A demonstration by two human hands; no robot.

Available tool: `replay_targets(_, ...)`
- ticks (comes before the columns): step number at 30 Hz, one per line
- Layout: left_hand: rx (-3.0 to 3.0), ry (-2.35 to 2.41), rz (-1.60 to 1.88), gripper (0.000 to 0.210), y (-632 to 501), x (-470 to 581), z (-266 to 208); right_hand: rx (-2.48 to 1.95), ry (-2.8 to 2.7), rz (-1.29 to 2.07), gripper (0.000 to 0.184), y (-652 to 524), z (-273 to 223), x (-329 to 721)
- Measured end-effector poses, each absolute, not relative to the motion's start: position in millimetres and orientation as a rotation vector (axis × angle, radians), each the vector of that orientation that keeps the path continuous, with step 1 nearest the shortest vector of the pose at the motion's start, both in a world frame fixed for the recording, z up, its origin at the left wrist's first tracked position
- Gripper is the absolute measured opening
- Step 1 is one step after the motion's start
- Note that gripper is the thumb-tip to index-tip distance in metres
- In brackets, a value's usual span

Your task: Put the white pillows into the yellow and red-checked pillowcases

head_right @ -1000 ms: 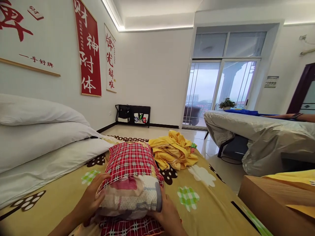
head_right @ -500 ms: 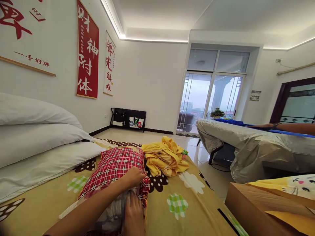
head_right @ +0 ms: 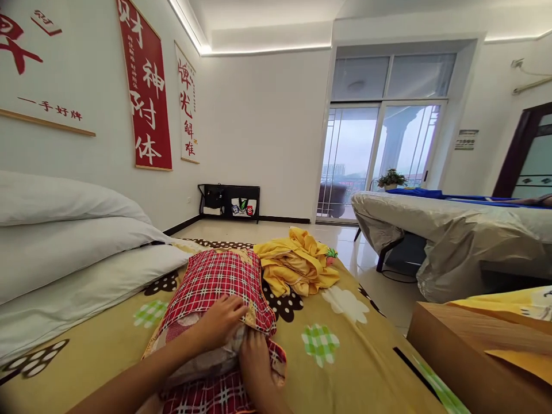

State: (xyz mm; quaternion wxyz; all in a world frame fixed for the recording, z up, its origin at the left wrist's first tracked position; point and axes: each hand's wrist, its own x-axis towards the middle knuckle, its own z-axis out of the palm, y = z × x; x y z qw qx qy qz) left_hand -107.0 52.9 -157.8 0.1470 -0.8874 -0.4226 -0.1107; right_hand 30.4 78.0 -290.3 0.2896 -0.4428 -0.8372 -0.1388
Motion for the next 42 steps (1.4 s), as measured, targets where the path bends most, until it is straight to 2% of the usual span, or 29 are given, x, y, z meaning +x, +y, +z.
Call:
replay_targets(2, -2.479, -1.31, -0.422, 0.039, 31, -140, -166, -1.201, -2.249, -0.286, 0.032, 75, -289, 49)
replay_targets(5, -2.344, -1.422, -0.491, 0.089, 1, -189, -200, -1.202, -2.211, 0.058, 0.042, 79, -273, 66)
replay_targets(7, -2.237, -1.46, -0.483, 0.098, -10, -214, -226, -1.187, -2.136, 0.276, 0.044, 87, -254, 65)
replay_targets(9, -2.147, -1.475, -0.474, 0.089, -11, -228, -241, -1.169, -2.073, 0.371, 0.047, 96, -234, 57)
replay_targets(12, -2.09, -1.515, -0.515, 0.084, 3, -234, -239, -1.149, -1.99, 0.461, 0.048, 104, -207, 47)
replay_targets(15, -2.036, -1.608, -0.661, 0.078, 25, -230, -212, -1.066, -1.874, 0.55, 0.057, 100, -195, 56)
replay_targets(17, -2.008, -1.661, -0.761, 0.071, 37, -225, -190, -0.927, -1.738, 0.712, 0.068, 92, -201, 72)
replay_targets(19, -2.015, -1.683, -0.829, 0.065, 47, -219, -169, -0.877, -1.559, 0.837, 0.069, 79, -217, 88)
replay_targets(22, -2.055, -1.675, -0.888, 0.058, 56, -209, -145, -1.086, -1.438, 0.618, 0.043, 54, -244, 102)
replay_targets(24, -2.075, -1.669, -0.884, 0.054, 60, -201, -134, -1.085, -1.688, 0.354, 0.025, 38, -249, 98)
replay_targets(25, -2.075, -1.677, -0.868, 0.052, 62, -198, -130, -1.01, -1.901, 0.252, 0.022, 32, -247, 91)
replay_targets(27, -2.07, -1.695, -0.827, 0.05, 65, -191, -124, -0.842, -2.296, 0.124, 0.027, 29, -235, 69)
replay_targets(29, -2.069, -1.704, -0.8, 0.049, 67, -186, -120, -0.874, -2.468, 0.051, 0.036, 38, -221, 41)
replay_targets(35, -2.079, -1.727, -0.731, 0.048, 64, -188, -110, -1.217, -2.356, -0.013, 0.041, 80, -220, -29)
replay_targets(39, -2.097, -1.75, -0.686, 0.05, 63, -195, -112, -1.196, -2.367, -0.016, 0.028, 68, -230, -38)
replay_targets(42, -2.131, -1.763, -0.652, 0.057, 62, -196, -134, -1.106, -2.448, 0.017, 0.015, 42, -229, -31)
